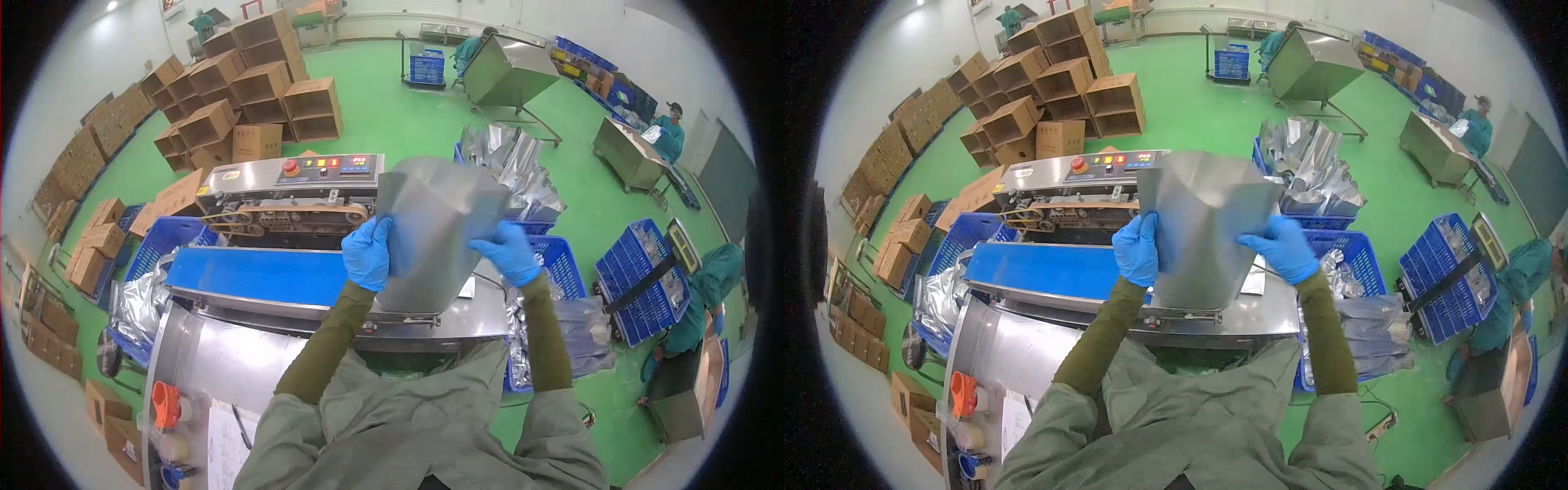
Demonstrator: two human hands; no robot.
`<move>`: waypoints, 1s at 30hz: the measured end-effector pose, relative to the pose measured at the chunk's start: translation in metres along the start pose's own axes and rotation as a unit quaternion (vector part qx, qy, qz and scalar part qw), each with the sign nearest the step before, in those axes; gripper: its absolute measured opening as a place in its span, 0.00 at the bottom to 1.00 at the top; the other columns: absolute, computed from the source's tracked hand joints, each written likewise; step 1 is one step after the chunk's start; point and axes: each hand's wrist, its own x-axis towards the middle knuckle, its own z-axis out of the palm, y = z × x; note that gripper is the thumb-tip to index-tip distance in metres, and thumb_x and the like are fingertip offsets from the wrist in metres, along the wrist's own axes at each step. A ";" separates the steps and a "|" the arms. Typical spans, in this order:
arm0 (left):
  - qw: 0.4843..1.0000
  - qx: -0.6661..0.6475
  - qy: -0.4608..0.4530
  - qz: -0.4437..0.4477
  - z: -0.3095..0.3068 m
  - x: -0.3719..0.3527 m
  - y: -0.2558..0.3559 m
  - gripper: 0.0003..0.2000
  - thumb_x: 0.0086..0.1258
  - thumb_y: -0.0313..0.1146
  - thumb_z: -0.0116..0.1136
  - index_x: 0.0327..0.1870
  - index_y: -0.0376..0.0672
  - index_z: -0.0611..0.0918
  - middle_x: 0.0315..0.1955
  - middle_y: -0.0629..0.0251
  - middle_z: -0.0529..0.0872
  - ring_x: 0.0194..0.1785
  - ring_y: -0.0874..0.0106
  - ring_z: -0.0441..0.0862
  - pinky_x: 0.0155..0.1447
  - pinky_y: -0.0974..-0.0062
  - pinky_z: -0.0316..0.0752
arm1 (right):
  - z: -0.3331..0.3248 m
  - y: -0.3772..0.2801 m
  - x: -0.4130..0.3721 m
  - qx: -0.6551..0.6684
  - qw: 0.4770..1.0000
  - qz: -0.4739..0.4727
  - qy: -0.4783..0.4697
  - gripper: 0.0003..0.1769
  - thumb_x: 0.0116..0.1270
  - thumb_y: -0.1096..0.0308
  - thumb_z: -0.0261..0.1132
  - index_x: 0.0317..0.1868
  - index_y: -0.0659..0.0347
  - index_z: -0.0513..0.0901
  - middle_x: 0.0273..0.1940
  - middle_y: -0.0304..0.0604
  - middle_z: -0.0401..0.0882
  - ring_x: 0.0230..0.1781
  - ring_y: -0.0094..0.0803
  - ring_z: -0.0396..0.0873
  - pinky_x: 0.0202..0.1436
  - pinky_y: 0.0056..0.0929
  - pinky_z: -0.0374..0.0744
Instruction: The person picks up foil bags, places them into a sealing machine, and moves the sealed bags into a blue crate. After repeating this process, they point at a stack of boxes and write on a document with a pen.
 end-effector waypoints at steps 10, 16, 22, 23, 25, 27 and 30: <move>0.991 -0.065 -0.097 -0.071 -0.019 0.006 -0.008 0.13 0.65 0.38 0.58 0.37 0.34 0.82 0.27 0.72 0.82 0.31 0.82 0.73 0.38 0.80 0.70 | -0.009 0.052 -0.010 -0.077 0.993 0.000 -0.085 0.15 0.63 0.64 0.62 0.45 0.67 0.77 0.32 0.40 0.79 0.30 0.27 0.74 0.36 0.27 0.74; 0.945 -0.001 -0.252 -0.210 -0.028 0.023 0.004 0.22 0.67 0.48 0.53 0.44 0.33 0.77 0.27 0.72 0.80 0.33 0.80 0.73 0.38 0.79 0.70 | -0.016 0.067 -0.002 -0.113 0.985 -0.035 -0.128 0.19 0.69 0.57 0.53 0.43 0.68 0.76 0.32 0.35 0.75 0.31 0.22 0.69 0.36 0.22 0.70; 0.880 -0.296 -0.141 -0.343 -0.009 0.016 -0.077 0.21 0.71 0.47 0.45 0.44 0.34 0.77 0.36 0.60 0.83 0.39 0.70 0.82 0.45 0.72 0.77 | -0.001 0.115 0.004 0.019 0.995 0.102 -0.014 0.19 0.69 0.56 0.55 0.41 0.66 0.79 0.32 0.29 0.73 0.32 0.15 0.67 0.36 0.16 0.68; 0.873 -0.291 -0.152 -0.361 -0.005 0.020 -0.079 0.21 0.71 0.47 0.44 0.44 0.35 0.77 0.36 0.60 0.83 0.38 0.70 0.82 0.45 0.71 0.77 | -0.002 0.113 0.005 0.023 0.994 0.108 -0.011 0.18 0.68 0.57 0.56 0.41 0.67 0.79 0.32 0.29 0.74 0.33 0.15 0.68 0.37 0.16 0.68; 0.827 -0.324 -0.177 -0.425 0.002 0.023 -0.091 0.20 0.71 0.47 0.44 0.44 0.37 0.78 0.34 0.60 0.83 0.37 0.71 0.82 0.42 0.71 0.78 | -0.009 0.118 0.002 0.012 0.990 0.139 -0.011 0.18 0.68 0.57 0.56 0.40 0.67 0.79 0.32 0.30 0.75 0.32 0.15 0.69 0.37 0.16 0.68; 0.833 -0.213 -0.206 -0.468 -0.004 0.020 -0.114 0.18 0.70 0.46 0.45 0.45 0.38 0.78 0.35 0.60 0.83 0.36 0.70 0.82 0.41 0.71 0.79 | -0.016 0.127 -0.006 0.012 0.981 0.193 -0.014 0.19 0.67 0.57 0.57 0.39 0.68 0.80 0.29 0.33 0.76 0.31 0.16 0.70 0.35 0.17 0.69; 0.822 -0.204 -0.193 -0.496 -0.010 0.001 -0.162 0.18 0.70 0.44 0.46 0.46 0.38 0.77 0.36 0.59 0.83 0.35 0.68 0.82 0.39 0.70 0.79 | -0.007 0.139 -0.023 0.048 0.965 0.257 0.009 0.20 0.66 0.56 0.58 0.38 0.68 0.80 0.27 0.34 0.75 0.28 0.19 0.71 0.33 0.18 0.69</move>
